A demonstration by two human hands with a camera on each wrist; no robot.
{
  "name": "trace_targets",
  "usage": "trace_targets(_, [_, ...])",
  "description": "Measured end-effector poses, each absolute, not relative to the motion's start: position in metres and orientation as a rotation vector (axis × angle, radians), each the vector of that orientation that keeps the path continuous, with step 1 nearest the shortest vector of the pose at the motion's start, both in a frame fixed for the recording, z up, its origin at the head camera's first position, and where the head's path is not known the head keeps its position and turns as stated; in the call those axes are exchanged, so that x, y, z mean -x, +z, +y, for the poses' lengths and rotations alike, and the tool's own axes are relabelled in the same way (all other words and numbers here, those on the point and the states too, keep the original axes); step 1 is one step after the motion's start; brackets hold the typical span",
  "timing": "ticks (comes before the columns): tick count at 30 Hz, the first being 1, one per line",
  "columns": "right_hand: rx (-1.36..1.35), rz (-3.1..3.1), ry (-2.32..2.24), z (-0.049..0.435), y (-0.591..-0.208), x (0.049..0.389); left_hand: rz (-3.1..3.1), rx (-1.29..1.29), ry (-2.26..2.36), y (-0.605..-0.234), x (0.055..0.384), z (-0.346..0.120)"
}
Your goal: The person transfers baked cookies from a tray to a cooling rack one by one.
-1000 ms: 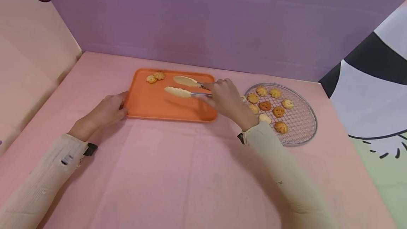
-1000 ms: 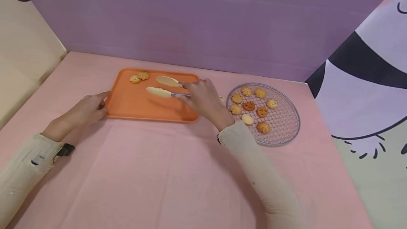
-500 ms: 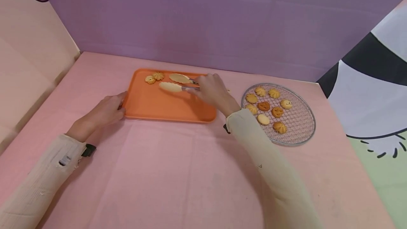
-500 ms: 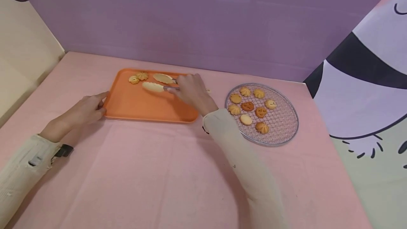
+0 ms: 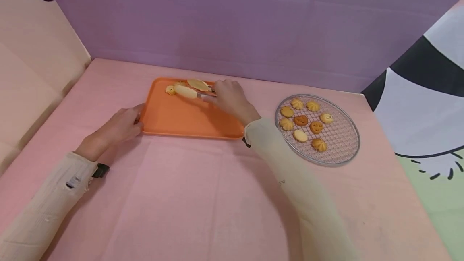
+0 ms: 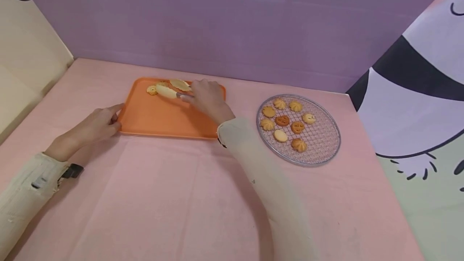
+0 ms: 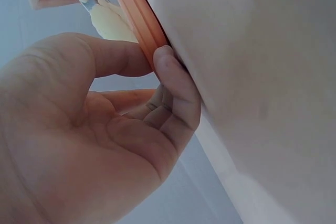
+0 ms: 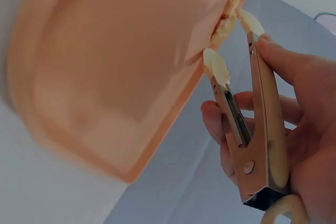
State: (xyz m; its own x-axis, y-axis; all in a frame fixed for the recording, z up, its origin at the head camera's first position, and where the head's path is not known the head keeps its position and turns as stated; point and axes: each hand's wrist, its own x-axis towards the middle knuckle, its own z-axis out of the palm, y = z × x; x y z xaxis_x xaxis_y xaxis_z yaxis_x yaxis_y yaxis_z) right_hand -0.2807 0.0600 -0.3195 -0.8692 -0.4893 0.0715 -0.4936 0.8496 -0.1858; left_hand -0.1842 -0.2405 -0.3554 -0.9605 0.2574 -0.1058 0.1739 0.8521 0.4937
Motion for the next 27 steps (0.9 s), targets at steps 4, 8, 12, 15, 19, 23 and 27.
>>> trace_targets(4, [-0.805,-2.988,0.197,0.051,-0.323,0.278,2.849,-0.329,0.744,-0.357,0.185,-0.241])
trace_targets(8, [-0.816,-2.936,0.176,0.046,-0.325,0.273,2.839,-0.322,0.755,-0.358,0.185,-0.239])
trace_targets(12, [-0.828,-2.892,0.186,0.044,-0.326,0.271,2.829,-0.297,0.763,-0.358,0.185,-0.238])
trace_targets(15, [-0.832,-2.873,0.198,0.044,-0.327,0.271,2.835,-0.300,0.766,-0.358,0.184,-0.237])
trace_targets(19, [-0.838,-2.858,0.219,0.046,-0.328,0.272,2.827,-0.309,0.777,-0.357,0.183,-0.236])
trace_targets(23, [-0.858,-2.851,0.245,0.047,-0.327,0.271,2.822,-0.307,0.765,-0.356,0.183,-0.237])
trace_targets(27, [-0.864,-2.860,0.256,0.049,-0.325,0.271,2.828,-0.309,0.753,-0.356,0.183,-0.237])
